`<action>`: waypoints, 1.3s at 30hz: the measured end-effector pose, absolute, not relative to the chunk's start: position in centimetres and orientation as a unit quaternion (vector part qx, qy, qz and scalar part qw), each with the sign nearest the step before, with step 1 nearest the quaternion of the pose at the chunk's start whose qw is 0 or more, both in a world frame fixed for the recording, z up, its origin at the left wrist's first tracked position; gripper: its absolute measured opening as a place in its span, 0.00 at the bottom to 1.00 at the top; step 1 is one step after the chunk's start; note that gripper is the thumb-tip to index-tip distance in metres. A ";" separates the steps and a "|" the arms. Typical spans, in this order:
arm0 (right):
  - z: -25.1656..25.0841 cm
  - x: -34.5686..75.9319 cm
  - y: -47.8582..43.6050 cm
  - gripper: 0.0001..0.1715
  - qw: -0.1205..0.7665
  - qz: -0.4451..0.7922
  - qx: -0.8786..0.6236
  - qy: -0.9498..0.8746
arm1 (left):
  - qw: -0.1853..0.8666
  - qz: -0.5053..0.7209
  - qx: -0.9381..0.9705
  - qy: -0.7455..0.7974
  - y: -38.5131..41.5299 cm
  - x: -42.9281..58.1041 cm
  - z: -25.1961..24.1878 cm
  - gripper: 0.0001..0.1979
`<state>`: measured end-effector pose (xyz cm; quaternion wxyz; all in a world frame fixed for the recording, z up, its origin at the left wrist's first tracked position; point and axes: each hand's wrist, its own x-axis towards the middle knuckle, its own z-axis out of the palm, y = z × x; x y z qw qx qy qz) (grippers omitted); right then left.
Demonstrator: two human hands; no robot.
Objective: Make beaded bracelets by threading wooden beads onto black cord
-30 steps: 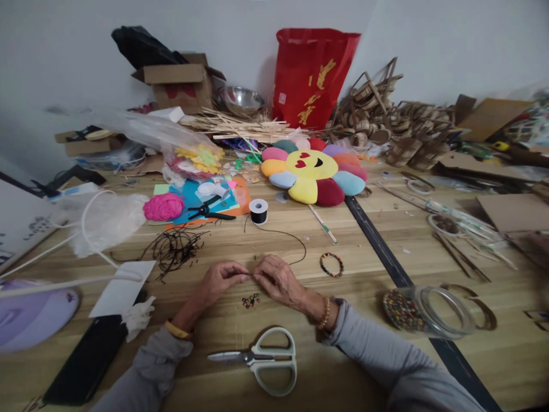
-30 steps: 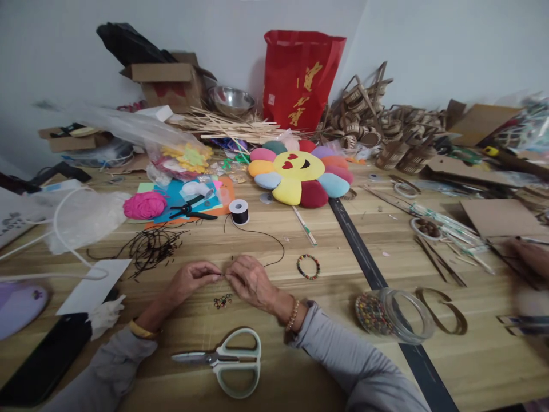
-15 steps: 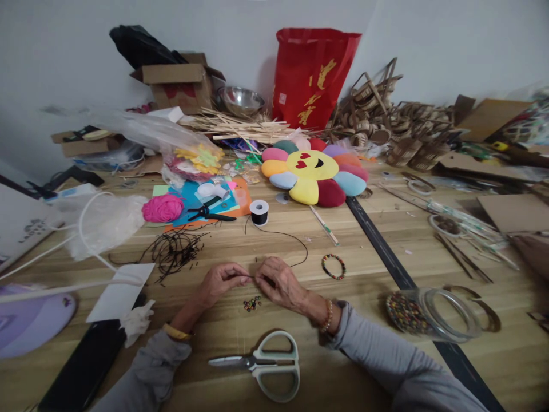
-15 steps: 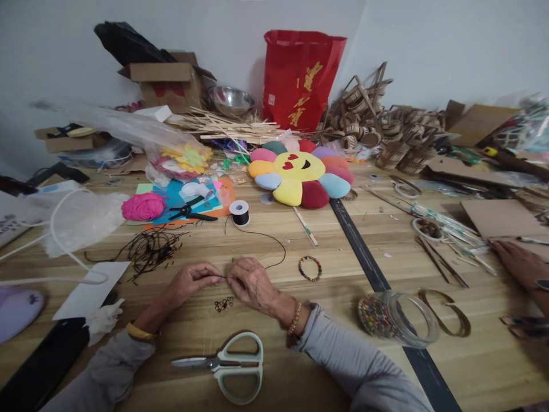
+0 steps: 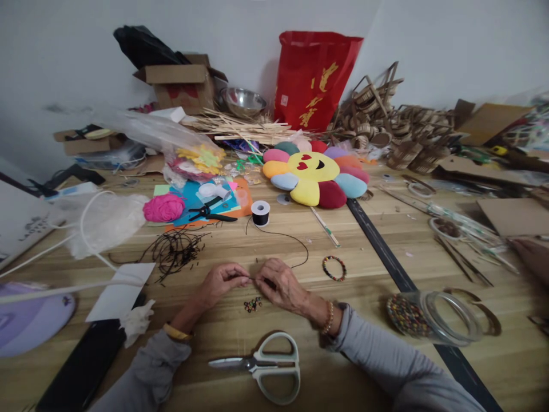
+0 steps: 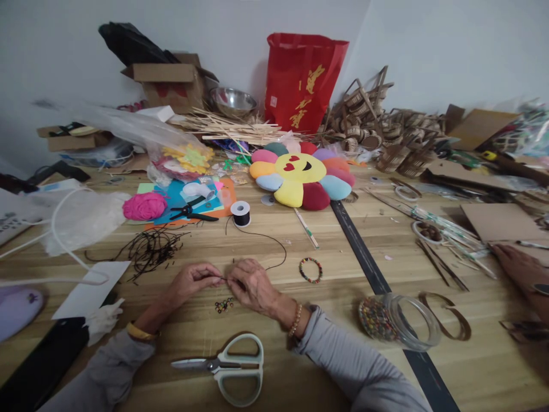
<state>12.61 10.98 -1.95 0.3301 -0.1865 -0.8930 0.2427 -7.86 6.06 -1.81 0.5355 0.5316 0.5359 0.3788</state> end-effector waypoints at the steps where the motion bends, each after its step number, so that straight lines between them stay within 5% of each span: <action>1: -1.9 12.6 11.0 0.07 0.330 0.243 -0.186 -0.893 | 0.534 0.376 0.534 0.537 6.1 -7.8 -1.8 0.12; 39: -1.9 12.6 11.0 0.07 0.306 0.261 -0.162 -0.901 | 0.504 0.377 0.563 0.536 6.1 -7.7 -2.0 0.09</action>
